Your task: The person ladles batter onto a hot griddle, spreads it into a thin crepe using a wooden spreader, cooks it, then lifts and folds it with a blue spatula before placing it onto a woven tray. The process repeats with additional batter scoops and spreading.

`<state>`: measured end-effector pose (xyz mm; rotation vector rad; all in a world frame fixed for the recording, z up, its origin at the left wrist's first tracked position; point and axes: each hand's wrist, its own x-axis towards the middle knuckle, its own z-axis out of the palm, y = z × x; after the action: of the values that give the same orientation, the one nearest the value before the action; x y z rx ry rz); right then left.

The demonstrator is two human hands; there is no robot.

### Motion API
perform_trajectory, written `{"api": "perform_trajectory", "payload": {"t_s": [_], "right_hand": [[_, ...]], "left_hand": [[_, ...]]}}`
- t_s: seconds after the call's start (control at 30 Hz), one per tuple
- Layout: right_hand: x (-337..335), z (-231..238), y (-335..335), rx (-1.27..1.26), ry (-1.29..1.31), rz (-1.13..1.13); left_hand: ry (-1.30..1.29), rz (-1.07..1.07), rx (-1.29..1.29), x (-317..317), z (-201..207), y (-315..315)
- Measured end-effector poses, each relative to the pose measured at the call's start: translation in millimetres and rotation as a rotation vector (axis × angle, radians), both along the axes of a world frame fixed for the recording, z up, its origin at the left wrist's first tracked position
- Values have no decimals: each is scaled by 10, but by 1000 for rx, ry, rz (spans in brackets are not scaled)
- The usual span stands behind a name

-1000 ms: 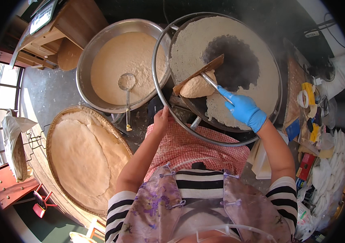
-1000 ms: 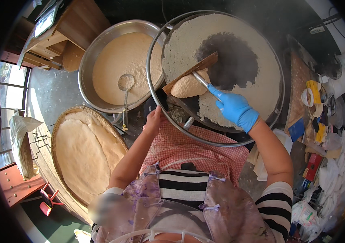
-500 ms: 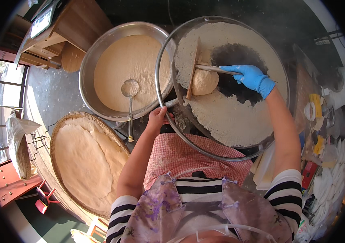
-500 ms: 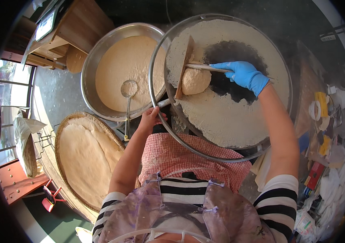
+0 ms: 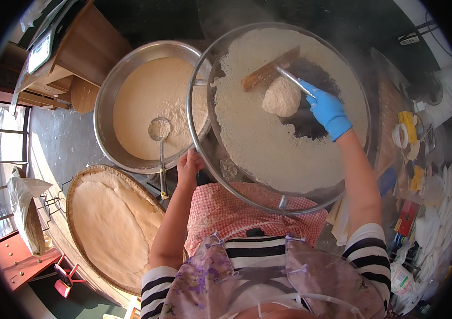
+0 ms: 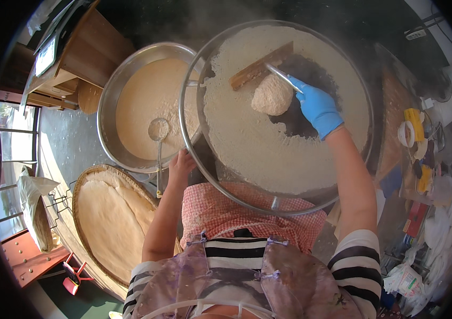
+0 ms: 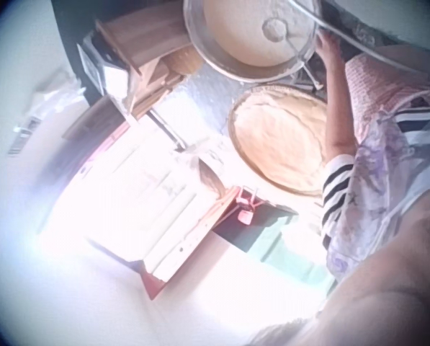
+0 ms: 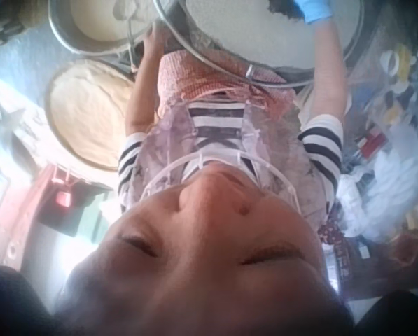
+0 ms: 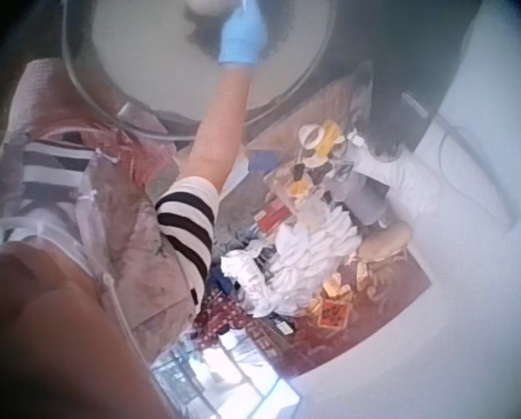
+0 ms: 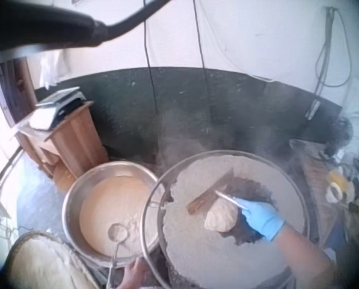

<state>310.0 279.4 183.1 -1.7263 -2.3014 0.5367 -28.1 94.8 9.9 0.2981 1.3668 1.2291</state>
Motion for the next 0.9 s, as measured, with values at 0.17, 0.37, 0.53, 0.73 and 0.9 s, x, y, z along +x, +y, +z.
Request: {"api": "perform_trajectory", "payload": {"t_s": [0.17, 0.37, 0.53, 0.73, 0.9], "right_hand": [[235, 37, -279, -188, -158, -134], [55, -54, -365, -1, -12, -167], [180, -80, -682, -137, -151, -212], [237, -175, -592, 12, 13, -204], [287, -161, -712, 26, -36, -164]], "left_hand": [[39, 89, -147, 96, 105, -314], [-11, -93, -35, 447, -10, -422], [-128, -154, -139, 569, 5, -695], [-177, -200, -86, 986, -40, -847], [-138, -153, -137, 709, -63, -539]]}}
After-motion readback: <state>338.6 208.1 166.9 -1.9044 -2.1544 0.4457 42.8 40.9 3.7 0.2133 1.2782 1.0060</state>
